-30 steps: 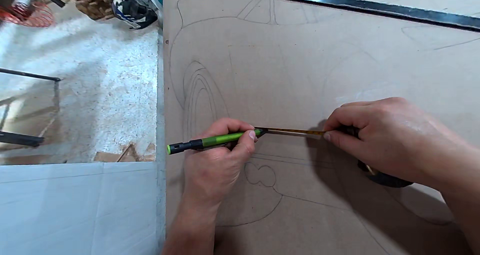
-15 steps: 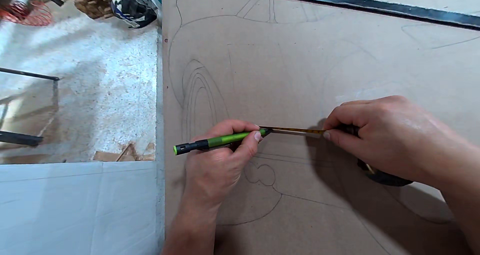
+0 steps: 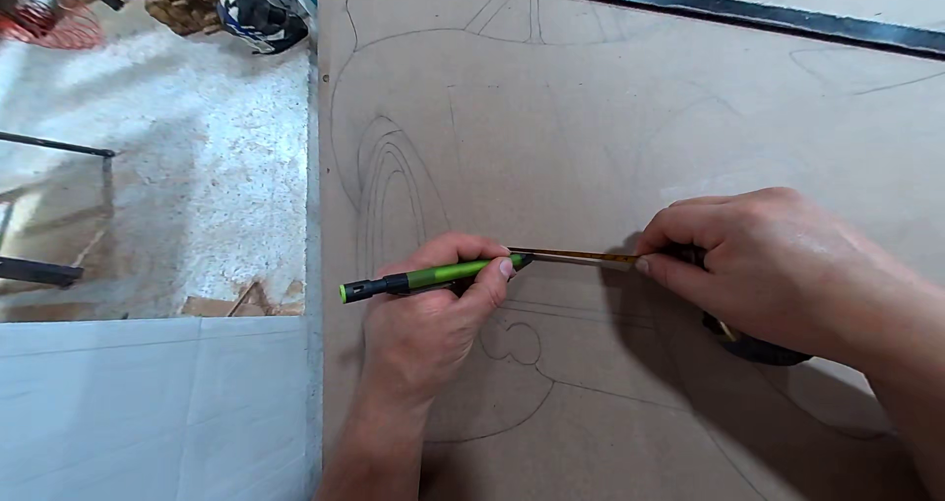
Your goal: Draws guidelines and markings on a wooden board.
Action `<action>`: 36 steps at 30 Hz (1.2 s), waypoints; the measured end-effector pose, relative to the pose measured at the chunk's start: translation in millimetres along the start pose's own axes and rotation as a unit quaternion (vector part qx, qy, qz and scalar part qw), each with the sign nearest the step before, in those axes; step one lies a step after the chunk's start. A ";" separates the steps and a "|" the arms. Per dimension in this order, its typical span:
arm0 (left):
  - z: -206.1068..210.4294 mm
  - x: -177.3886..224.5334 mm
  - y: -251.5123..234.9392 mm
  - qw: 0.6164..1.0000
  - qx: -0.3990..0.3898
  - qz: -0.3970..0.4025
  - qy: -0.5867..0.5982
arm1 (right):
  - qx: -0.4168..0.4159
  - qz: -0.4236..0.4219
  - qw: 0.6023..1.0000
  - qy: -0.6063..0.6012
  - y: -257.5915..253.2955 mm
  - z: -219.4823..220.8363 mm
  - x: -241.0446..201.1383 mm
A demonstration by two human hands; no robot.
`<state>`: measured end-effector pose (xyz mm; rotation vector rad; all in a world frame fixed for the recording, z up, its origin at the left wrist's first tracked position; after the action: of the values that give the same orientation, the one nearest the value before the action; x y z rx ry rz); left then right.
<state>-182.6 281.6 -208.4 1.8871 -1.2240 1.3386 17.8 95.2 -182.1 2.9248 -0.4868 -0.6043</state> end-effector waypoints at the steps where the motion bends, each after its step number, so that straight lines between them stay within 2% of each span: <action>1: -0.1 -0.1 0.1 1.000 0.002 -0.001 0.000 | -0.002 0.001 1.000 -0.001 0.0 0.0 -0.1; 9: 0.6 0.6 0.1 1.000 0.002 -0.009 0.007 | 0.002 0.000 1.000 0.001 0.2 0.2 0.0; 11: -3.4 -1.3 1.8 0.999 0.009 0.010 0.040 | 0.002 0.001 1.000 0.002 0.2 0.0 -0.1; 13: -13.0 -5.2 4.0 0.989 0.043 0.052 0.132 | 0.003 -0.004 1.000 0.003 0.0 0.5 -0.5; 15: -21.8 -7.5 3.7 0.971 0.112 0.081 0.196 | 0.008 -0.005 1.000 0.005 0.1 1.2 -0.4; 17: -26.6 -9.4 1.6 0.960 0.186 0.078 0.194 | 0.012 -0.005 1.000 0.005 0.2 1.4 0.2; 19: -28.1 -10.3 -0.5 0.958 0.226 0.056 0.167 | 0.011 -0.006 1.000 0.005 0.2 1.5 0.6; 25: -25.2 -11.3 -5.0 0.975 0.182 0.026 0.126 | 0.008 -0.007 1.000 0.001 0.3 0.9 1.1; 29: -23.8 -13.5 -7.6 0.981 0.175 0.046 0.073 | 0.005 -0.006 1.000 0.004 -1.5 1.0 0.6; 33: -24.8 -10.7 -12.7 0.986 0.166 0.022 0.018 | 0.025 0.059 0.996 -0.067 4.9 1.4 7.0; 36: -25.6 -10.1 -9.5 0.983 0.185 -0.013 -0.007 | 0.122 0.197 0.960 -0.158 29.2 -7.0 40.2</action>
<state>-186.8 310.4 -207.3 2.1569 -1.0037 1.6303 47.2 54.6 -185.4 2.8196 -1.2253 -1.0145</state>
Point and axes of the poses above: each hand's wrist, its own y-axis away from the middle knuckle, its own z-axis out of the palm, x = y × z, the point moved 3 cm from there along -y, towards the middle knuckle, and after that the axes turned 13 degrees about -x, right-handed, at the moved point
